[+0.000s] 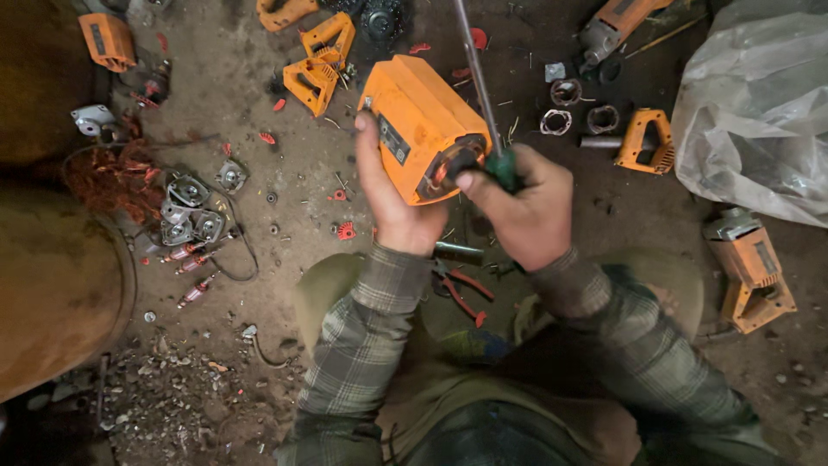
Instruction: The person sits on the floor of a workshop and disassembles an electric motor. They use a screwdriver to pry open the orange motor housing, then use pliers to pull the copper wire windings out of the stator core, working the wires free a handful at a time.
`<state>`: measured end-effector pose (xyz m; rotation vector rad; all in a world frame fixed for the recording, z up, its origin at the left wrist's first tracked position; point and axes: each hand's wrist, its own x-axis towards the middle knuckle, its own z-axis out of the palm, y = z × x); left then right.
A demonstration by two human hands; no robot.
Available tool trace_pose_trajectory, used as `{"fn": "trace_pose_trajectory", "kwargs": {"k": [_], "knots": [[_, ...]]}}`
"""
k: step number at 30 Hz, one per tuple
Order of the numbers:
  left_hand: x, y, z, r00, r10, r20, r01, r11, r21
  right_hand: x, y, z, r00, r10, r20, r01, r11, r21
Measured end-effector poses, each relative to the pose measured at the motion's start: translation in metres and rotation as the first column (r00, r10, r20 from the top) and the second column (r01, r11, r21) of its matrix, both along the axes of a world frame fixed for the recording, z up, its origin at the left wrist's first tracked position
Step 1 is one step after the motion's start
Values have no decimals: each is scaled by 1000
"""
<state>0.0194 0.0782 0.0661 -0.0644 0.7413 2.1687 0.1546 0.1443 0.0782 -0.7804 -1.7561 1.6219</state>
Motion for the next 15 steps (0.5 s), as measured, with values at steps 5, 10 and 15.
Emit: {"fn": "trace_pose_trajectory", "kwargs": {"k": [5, 10, 15], "knots": [[0, -3, 0, 998, -14, -53, 17, 999, 43, -2, -6, 0, 998, -48, -28, 48, 999, 15], [2, -3, 0, 1000, 9, -16, -8, 1000, 29, -2, -6, 5, 997, -70, 21, 66, 984, 163], [3, 4, 1, 1000, -14, 15, 14, 999, 43, -3, 4, 12, 998, -63, -21, 66, 986, 150]]}}
